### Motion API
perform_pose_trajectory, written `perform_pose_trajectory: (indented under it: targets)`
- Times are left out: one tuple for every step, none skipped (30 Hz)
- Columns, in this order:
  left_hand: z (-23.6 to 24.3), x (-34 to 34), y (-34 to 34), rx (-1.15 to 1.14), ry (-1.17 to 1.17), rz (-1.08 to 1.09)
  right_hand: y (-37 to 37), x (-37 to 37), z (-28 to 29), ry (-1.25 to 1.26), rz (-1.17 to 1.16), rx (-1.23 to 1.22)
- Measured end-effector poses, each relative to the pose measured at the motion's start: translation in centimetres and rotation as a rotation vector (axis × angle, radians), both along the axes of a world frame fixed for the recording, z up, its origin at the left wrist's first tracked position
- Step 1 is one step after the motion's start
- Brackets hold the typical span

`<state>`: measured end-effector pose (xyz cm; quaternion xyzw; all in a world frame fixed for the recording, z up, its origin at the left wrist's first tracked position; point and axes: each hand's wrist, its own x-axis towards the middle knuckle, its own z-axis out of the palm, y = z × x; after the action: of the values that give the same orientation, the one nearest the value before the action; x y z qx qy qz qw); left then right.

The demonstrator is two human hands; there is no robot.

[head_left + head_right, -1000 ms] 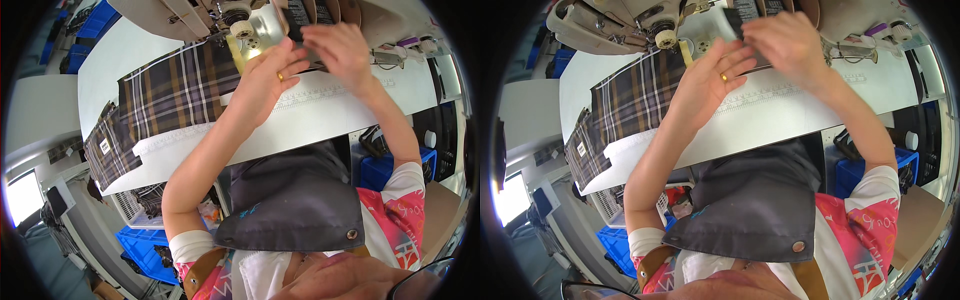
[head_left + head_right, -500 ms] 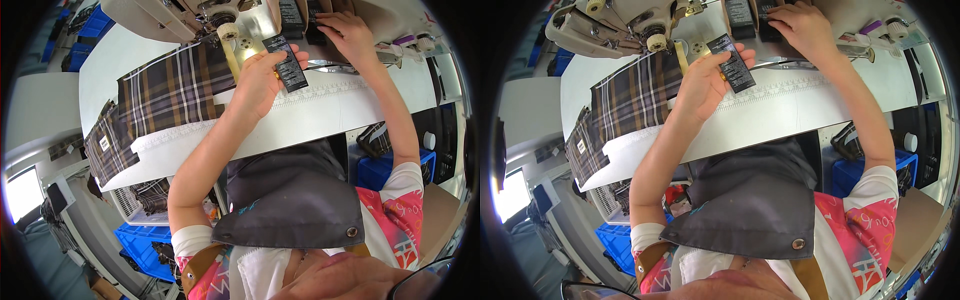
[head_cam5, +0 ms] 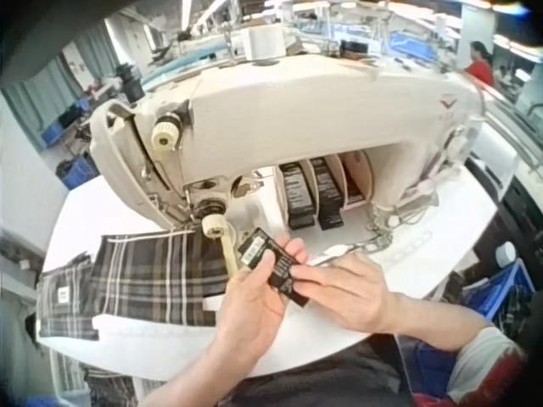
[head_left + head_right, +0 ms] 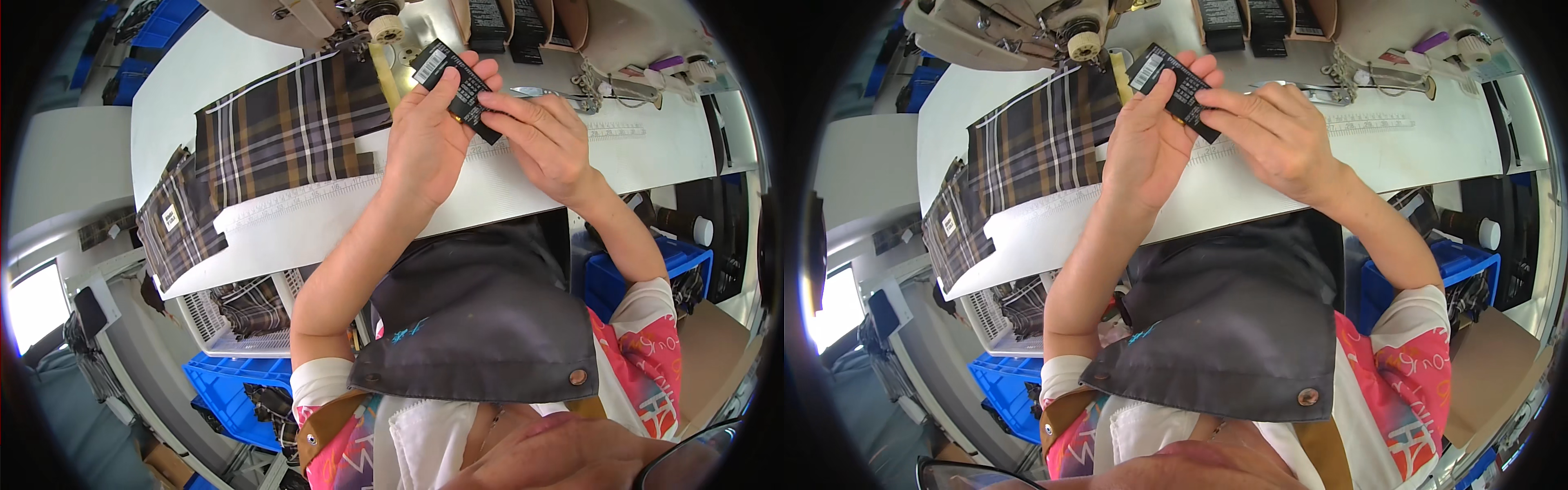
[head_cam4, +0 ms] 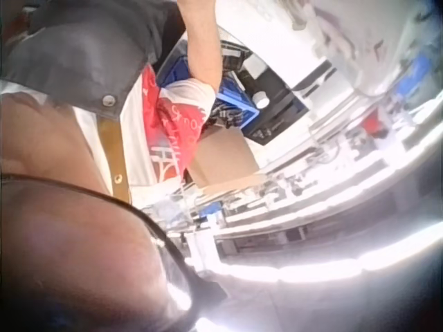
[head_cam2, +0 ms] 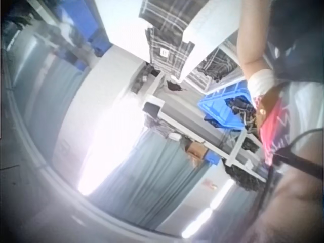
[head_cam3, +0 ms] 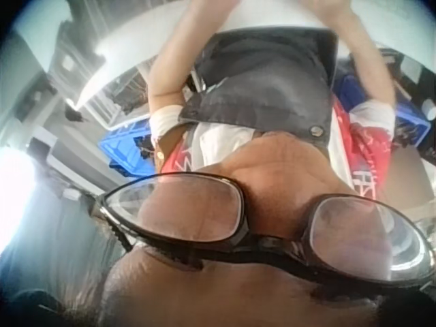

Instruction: Sewing together pieces of plaid fabric using an industrial sewing machine.

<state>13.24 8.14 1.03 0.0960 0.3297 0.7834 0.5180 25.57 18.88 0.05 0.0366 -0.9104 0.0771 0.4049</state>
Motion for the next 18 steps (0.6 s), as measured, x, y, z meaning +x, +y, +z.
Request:
perform_pose_trajectory:
  targets:
    - [-0.1, -0.2, -0.4, 0.017, 0.003, 0.021, -0.7, -0.4, 0.2, 0.071, -0.011, -0.239]
    - [0.0, -0.2, -0.8, 0.035, 0.006, 0.053, -1.5, -0.9, 0.6, 0.140, -0.021, -0.480]
    - [0.1, -0.2, -1.2, 0.051, 0.008, 0.086, -2.1, -1.1, 0.6, 0.097, -0.005, -0.739]
    - [0.2, -0.1, -1.7, 0.067, 0.011, 0.120, -2.6, -1.3, 0.6, 0.084, -0.002, -1.001]
    - [0.5, -0.2, -1.9, 0.058, 0.008, 0.151, -2.9, -1.5, 0.6, -0.048, 0.026, -1.276]
    - [0.5, -0.1, -2.2, 0.078, -0.009, 0.150, -3.1, -1.4, 0.5, -0.182, 0.043, -1.545]
    - [0.5, -0.1, -2.5, 0.097, -0.025, 0.149, -3.0, -1.5, -0.4, -0.222, 0.096, -1.531]
    - [0.4, -0.1, -2.8, 0.116, -0.041, 0.147, -2.7, -1.7, -0.4, -0.216, 0.094, -1.538]
    - [0.1, -0.3, -3.3, 0.077, 0.070, 0.171, -2.4, -1.8, -0.2, -0.210, 0.094, -1.543]
    - [-0.5, -1.0, -4.1, 0.038, 0.179, 0.196, -2.1, -2.0, 0.0, -0.207, 0.093, -1.548]
    - [-0.7, -1.6, -4.8, -0.001, 0.288, 0.219, -1.9, -2.2, 0.6, -0.237, 0.098, -1.493]
    - [-0.5, -2.3, -5.4, -0.069, 0.389, 0.216, -1.8, -2.4, 1.4, -0.269, 0.100, -1.438]
    - [-0.1, -3.0, -6.0, -0.137, 0.490, 0.210, -1.7, -2.6, 1.9, -0.298, 0.101, -1.383]
    - [0.2, -3.5, -6.4, -0.205, 0.592, 0.202, -1.6, -2.7, 2.0, -0.323, 0.102, -1.370]
    - [0.5, -3.8, -6.7, -0.254, 0.634, 0.217, -1.6, -2.8, 2.1, -0.347, 0.106, -1.359]
    - [0.5, -4.2, -7.1, -0.265, 0.682, 0.222, -1.7, -2.8, 2.1, -0.371, 0.110, -1.348]
    - [0.4, -4.6, -7.4, -0.277, 0.730, 0.228, -1.7, -2.9, 2.0, -0.360, 0.107, -1.358]
    - [0.4, -4.8, -7.6, -0.289, 0.777, 0.233, -1.8, -3.0, 1.9, -0.349, 0.106, -1.369]
